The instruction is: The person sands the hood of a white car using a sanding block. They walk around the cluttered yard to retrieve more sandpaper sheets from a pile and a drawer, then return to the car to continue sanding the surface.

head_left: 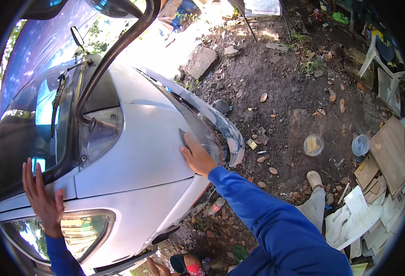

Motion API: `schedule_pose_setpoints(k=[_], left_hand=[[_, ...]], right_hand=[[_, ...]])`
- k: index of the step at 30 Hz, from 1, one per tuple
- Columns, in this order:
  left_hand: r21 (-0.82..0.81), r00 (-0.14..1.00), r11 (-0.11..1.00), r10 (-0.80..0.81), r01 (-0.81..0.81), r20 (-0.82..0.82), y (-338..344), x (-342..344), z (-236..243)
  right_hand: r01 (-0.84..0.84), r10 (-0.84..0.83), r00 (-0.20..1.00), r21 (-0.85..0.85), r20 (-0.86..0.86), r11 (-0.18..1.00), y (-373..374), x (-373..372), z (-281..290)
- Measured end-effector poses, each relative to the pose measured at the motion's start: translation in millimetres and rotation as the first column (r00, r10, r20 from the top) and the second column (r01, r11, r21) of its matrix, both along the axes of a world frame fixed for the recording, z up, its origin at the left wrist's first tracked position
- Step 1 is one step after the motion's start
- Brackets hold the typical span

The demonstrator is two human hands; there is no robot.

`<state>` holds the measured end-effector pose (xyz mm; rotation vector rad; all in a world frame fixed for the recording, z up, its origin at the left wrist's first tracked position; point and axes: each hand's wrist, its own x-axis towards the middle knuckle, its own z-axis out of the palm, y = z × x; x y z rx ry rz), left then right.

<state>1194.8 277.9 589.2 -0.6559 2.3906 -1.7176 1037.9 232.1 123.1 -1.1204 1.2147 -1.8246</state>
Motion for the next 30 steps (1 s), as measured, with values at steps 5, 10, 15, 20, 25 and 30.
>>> schedule_pose_setpoints(k=[5, 10, 15, 20, 25, 30], left_hand=[[-0.021, 0.999, 1.0, 0.016, -0.015, 0.043, 1.4, 15.1, 4.6], [-0.016, 1.0, 1.0, -0.024, 0.024, 0.017, -3.7, 1.2, -0.1], [-0.032, 0.999, 0.999, -0.001, 0.003, 0.049, -3.8, 18.4, 2.7], [-0.025, 0.999, 0.999, -0.019, 0.02, 0.027, -4.8, 5.2, 2.5], [-0.041, 0.998, 0.999, 0.008, -0.006, 0.066, -6.5, 21.7, 5.0], [-0.044, 0.998, 0.998, -0.037, 0.04, 0.06, -7.9, 7.0, 3.7]], right_hand=[[-0.02, -0.021, 0.99, -0.292, -0.138, 0.956, 25.0, 28.3, 64.8], [0.033, -0.033, 0.994, 0.0, 0.107, 0.999, -17.1, 16.3, 3.9], [0.162, -0.182, 0.98, -0.224, -0.074, 0.961, 19.1, 62.1, 74.8], [0.096, -0.101, 0.988, -0.045, -0.113, 0.994, 12.1, 27.9, 12.6], [0.043, -0.08, 0.989, -0.282, -0.123, 0.959, 39.3, 41.9, 80.9], [0.205, -0.21, 0.977, -0.101, -0.038, 0.974, 19.3, 44.3, 0.1]])
